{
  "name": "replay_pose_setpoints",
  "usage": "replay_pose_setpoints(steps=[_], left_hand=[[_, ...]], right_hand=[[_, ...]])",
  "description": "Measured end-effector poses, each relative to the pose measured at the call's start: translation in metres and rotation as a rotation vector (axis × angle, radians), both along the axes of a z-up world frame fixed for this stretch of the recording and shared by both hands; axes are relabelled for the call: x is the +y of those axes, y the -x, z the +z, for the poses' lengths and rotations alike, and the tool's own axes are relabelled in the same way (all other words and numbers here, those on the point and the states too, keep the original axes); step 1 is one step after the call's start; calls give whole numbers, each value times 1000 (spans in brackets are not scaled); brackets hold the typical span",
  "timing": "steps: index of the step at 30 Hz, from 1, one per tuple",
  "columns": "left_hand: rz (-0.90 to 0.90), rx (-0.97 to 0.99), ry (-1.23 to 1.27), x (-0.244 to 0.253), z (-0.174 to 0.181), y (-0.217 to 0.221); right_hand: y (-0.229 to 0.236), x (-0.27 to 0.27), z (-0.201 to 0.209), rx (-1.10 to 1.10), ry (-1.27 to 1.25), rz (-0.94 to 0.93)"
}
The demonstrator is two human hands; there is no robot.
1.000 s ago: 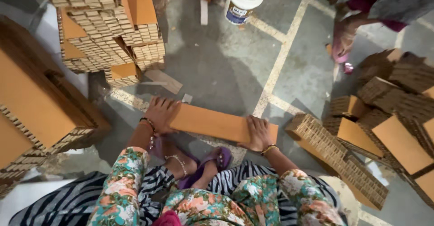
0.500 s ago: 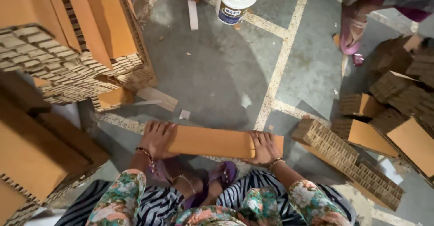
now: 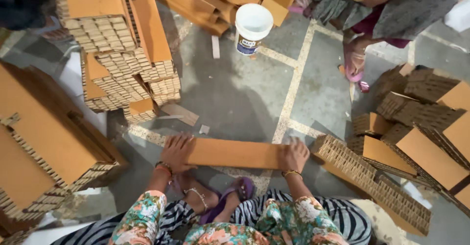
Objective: The person sits on the floor and folds a flat orange cardboard piece into a box shape. They press the flaps and edges to secure the folds, then place the assembled box on the floor and pick up another piece to repeat the process.
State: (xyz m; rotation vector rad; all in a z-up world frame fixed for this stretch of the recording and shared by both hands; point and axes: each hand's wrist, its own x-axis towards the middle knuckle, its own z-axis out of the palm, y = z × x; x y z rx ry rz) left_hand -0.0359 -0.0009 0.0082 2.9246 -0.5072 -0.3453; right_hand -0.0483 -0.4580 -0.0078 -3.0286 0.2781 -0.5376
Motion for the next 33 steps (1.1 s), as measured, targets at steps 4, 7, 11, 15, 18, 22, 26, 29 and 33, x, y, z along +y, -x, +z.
replay_pose_setpoints(steps=[4,7,11,15,18,22,26,29,33], left_hand=[[221,-217,195,21,-27,22],[334,-299,437,23,-35,32],[551,-378,631,12,-36,34],[1029,-322,596,13,-39,47],[1090,-447,603,17,-42,58],[1115,-445,688,23,-41,61],[1135,-363,715,30,-43,63],[1072,-245,737,44,-53,58],[959,-268,601,62,-68,54]], right_hand=[[-3,-14,10,97,-583,-348],[-2,-27,27,351,-665,-331],[2,-34,32,374,-638,-299],[4,-30,24,416,-547,-334],[2,-34,19,439,-557,-353],[-2,-37,15,316,-616,-370],[-11,-43,12,409,-515,-306],[-13,-55,4,411,-487,-216],[-13,-67,-13,453,-494,-234]])
